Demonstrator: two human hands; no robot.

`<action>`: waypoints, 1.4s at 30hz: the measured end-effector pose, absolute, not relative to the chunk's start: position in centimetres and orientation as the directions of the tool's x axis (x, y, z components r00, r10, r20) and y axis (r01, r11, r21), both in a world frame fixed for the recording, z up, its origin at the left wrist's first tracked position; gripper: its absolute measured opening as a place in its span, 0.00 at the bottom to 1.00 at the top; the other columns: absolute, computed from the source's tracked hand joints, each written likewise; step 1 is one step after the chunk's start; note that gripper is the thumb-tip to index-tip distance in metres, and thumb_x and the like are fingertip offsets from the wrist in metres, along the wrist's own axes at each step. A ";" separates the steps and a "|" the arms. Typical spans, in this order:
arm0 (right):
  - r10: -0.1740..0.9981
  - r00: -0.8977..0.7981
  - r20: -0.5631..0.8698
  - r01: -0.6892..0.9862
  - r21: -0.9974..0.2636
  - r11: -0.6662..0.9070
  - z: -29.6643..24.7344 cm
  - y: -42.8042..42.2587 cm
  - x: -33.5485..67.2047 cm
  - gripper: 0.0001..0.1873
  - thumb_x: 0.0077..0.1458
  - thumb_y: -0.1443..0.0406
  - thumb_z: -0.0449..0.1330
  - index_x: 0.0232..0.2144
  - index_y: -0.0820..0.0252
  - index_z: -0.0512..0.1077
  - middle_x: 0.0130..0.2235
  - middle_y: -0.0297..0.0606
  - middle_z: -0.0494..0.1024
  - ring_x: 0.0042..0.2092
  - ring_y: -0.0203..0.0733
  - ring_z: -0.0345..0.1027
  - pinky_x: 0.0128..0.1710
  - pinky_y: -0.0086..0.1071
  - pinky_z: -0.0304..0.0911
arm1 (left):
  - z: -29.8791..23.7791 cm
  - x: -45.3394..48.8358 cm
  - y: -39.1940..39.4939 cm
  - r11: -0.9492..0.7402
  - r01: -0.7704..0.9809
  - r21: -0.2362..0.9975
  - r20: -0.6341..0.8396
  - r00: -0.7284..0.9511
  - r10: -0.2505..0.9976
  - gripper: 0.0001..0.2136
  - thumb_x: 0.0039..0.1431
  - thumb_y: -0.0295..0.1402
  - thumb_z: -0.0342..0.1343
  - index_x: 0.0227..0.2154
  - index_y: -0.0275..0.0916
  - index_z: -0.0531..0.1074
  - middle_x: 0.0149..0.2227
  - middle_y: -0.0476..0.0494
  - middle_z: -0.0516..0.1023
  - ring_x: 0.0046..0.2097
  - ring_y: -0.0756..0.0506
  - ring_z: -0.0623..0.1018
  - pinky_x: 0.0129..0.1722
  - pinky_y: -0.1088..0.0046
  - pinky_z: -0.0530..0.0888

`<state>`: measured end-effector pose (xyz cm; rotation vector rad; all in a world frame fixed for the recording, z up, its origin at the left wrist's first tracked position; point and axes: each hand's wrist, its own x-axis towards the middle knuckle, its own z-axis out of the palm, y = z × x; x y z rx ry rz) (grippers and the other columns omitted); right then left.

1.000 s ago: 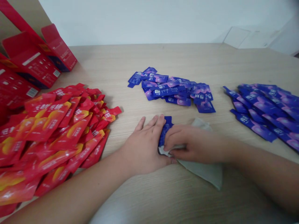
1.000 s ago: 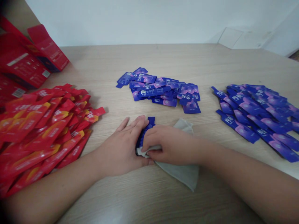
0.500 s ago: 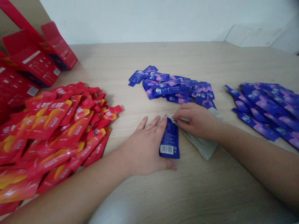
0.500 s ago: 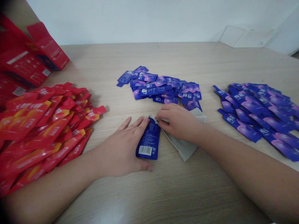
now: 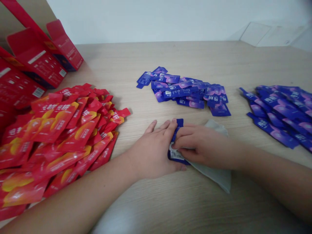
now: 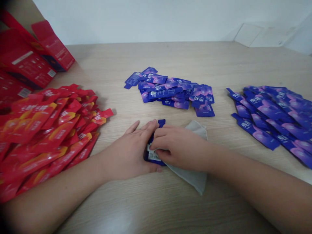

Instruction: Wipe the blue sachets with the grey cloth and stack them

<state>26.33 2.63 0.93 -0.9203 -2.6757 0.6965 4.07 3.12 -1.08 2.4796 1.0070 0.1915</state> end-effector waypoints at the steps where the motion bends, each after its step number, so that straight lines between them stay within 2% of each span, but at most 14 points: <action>1: 0.639 -0.767 0.068 0.542 -0.465 0.700 0.8 2.9 26.4 0.06 0.64 0.71 0.64 0.36 0.57 0.80 0.46 0.40 0.82 0.51 0.49 0.75 0.55 0.45 0.68 | -1.1 4.1 3.1 -0.628 0.630 0.457 -0.045 0.721 0.691 0.59 0.54 0.59 0.69 0.77 0.36 0.44 0.78 0.29 0.54 0.78 0.32 0.58 0.78 0.46 0.44; 6: 0.672 -0.733 0.105 0.622 -0.297 0.724 0.5 4.1 27.1 0.06 0.65 0.71 0.63 0.39 0.58 0.81 0.43 0.42 0.81 0.47 0.49 0.75 0.53 0.44 0.68 | -1.2 4.3 3.1 -0.616 0.653 0.441 -0.058 0.706 0.706 0.58 0.56 0.58 0.67 0.77 0.33 0.42 0.77 0.26 0.56 0.77 0.32 0.59 0.78 0.47 0.43; 11: 0.732 -0.646 0.216 0.713 -0.171 0.679 -0.1 4.9 28.6 0.11 0.70 0.66 0.59 0.45 0.58 0.82 0.42 0.44 0.82 0.45 0.52 0.75 0.50 0.47 0.69 | -1.4 4.2 3.0 -0.629 0.650 0.426 -0.046 0.710 0.703 0.59 0.55 0.59 0.67 0.77 0.30 0.43 0.77 0.24 0.55 0.77 0.32 0.60 0.78 0.48 0.43; 13: 0.725 -0.640 0.255 0.687 -0.233 0.689 0.1 4.7 28.9 0.11 0.69 0.66 0.60 0.46 0.58 0.82 0.43 0.44 0.82 0.46 0.51 0.76 0.50 0.46 0.69 | -1.4 4.2 3.0 -0.629 0.647 0.432 -0.037 0.709 0.704 0.59 0.55 0.59 0.67 0.77 0.30 0.44 0.77 0.24 0.55 0.76 0.32 0.61 0.78 0.47 0.43; 15: 0.699 -0.673 0.241 0.600 -0.374 0.707 0.7 4.1 28.7 0.09 0.68 0.67 0.62 0.46 0.57 0.82 0.45 0.42 0.83 0.47 0.48 0.77 0.50 0.42 0.70 | -1.5 4.1 2.9 -0.625 0.643 0.442 -0.027 0.706 0.707 0.58 0.55 0.59 0.67 0.77 0.31 0.44 0.77 0.25 0.55 0.76 0.33 0.61 0.78 0.47 0.43; 18: 0.611 -0.780 0.133 0.432 -0.591 0.681 1.5 3.1 27.8 0.09 0.65 0.70 0.65 0.44 0.54 0.82 0.45 0.36 0.84 0.48 0.41 0.78 0.51 0.34 0.70 | -1.4 4.1 3.0 -0.624 0.637 0.452 -0.025 0.708 0.706 0.57 0.55 0.58 0.68 0.77 0.33 0.46 0.77 0.28 0.56 0.77 0.34 0.60 0.78 0.47 0.44; 20: 0.559 -0.826 0.072 0.382 -0.657 0.649 1.7 2.7 27.3 0.10 0.64 0.72 0.66 0.44 0.54 0.82 0.43 0.34 0.84 0.49 0.39 0.77 0.54 0.33 0.69 | -1.4 4.1 3.0 -0.622 0.637 0.455 -0.033 0.711 0.703 0.57 0.55 0.56 0.68 0.77 0.34 0.46 0.77 0.29 0.56 0.77 0.34 0.59 0.78 0.47 0.44; 23: 0.568 -0.822 0.041 0.415 -0.639 0.647 1.4 2.7 27.0 0.09 0.64 0.72 0.65 0.43 0.55 0.82 0.44 0.35 0.84 0.50 0.42 0.77 0.55 0.36 0.69 | -1.3 4.2 3.1 -0.613 0.642 0.460 -0.048 0.707 0.705 0.57 0.55 0.57 0.69 0.77 0.34 0.46 0.78 0.30 0.55 0.78 0.34 0.58 0.78 0.47 0.44; 26: 0.624 -0.781 0.043 0.502 -0.552 0.666 1.0 3.3 27.1 0.07 0.65 0.70 0.64 0.41 0.55 0.81 0.47 0.38 0.83 0.51 0.46 0.77 0.54 0.40 0.69 | -1.1 4.4 3.1 -0.607 0.649 0.458 -0.061 0.704 0.707 0.57 0.56 0.59 0.68 0.77 0.34 0.46 0.78 0.30 0.53 0.78 0.34 0.57 0.78 0.46 0.43; 33: 0.693 -0.709 0.129 0.614 -0.372 0.697 0.3 4.6 27.7 0.09 0.67 0.69 0.61 0.45 0.58 0.81 0.46 0.43 0.82 0.49 0.49 0.76 0.54 0.44 0.70 | -1.3 4.3 3.0 -0.609 0.654 0.449 -0.058 0.702 0.710 0.58 0.58 0.58 0.65 0.78 0.31 0.42 0.78 0.29 0.53 0.78 0.34 0.58 0.78 0.48 0.42; 36: 0.715 -0.678 0.173 0.632 -0.359 0.687 -0.1 5.0 28.1 0.11 0.67 0.68 0.60 0.48 0.57 0.81 0.45 0.42 0.82 0.49 0.49 0.76 0.53 0.44 0.71 | -1.1 4.2 3.0 -0.615 0.645 0.455 -0.062 0.711 0.700 0.60 0.58 0.65 0.62 0.78 0.30 0.41 0.78 0.26 0.52 0.78 0.32 0.57 0.78 0.47 0.42; 39: 0.722 -0.666 0.189 0.628 -0.380 0.679 -0.5 5.1 28.2 0.11 0.66 0.68 0.61 0.48 0.55 0.81 0.45 0.41 0.83 0.49 0.48 0.76 0.53 0.43 0.71 | -0.8 4.3 2.9 -0.604 0.643 0.470 -0.077 0.712 0.698 0.51 0.68 0.65 0.49 0.78 0.30 0.43 0.78 0.26 0.52 0.79 0.34 0.55 0.78 0.46 0.42; 40: 0.722 -0.665 0.194 0.626 -0.383 0.679 -0.6 5.2 28.2 0.12 0.66 0.69 0.61 0.48 0.56 0.80 0.45 0.41 0.83 0.49 0.48 0.76 0.53 0.43 0.71 | -0.8 4.3 2.8 -0.600 0.651 0.465 -0.078 0.705 0.705 0.47 0.71 0.63 0.47 0.77 0.30 0.44 0.78 0.27 0.53 0.79 0.34 0.55 0.78 0.46 0.42; 42: 0.724 -0.657 0.210 0.623 -0.388 0.679 -0.7 5.1 28.3 0.11 0.66 0.69 0.61 0.48 0.57 0.80 0.45 0.41 0.83 0.49 0.48 0.77 0.53 0.43 0.71 | -1.1 4.5 2.7 -0.592 0.676 0.439 -0.065 0.681 0.729 0.46 0.72 0.58 0.50 0.77 0.30 0.44 0.78 0.28 0.54 0.79 0.35 0.54 0.78 0.48 0.43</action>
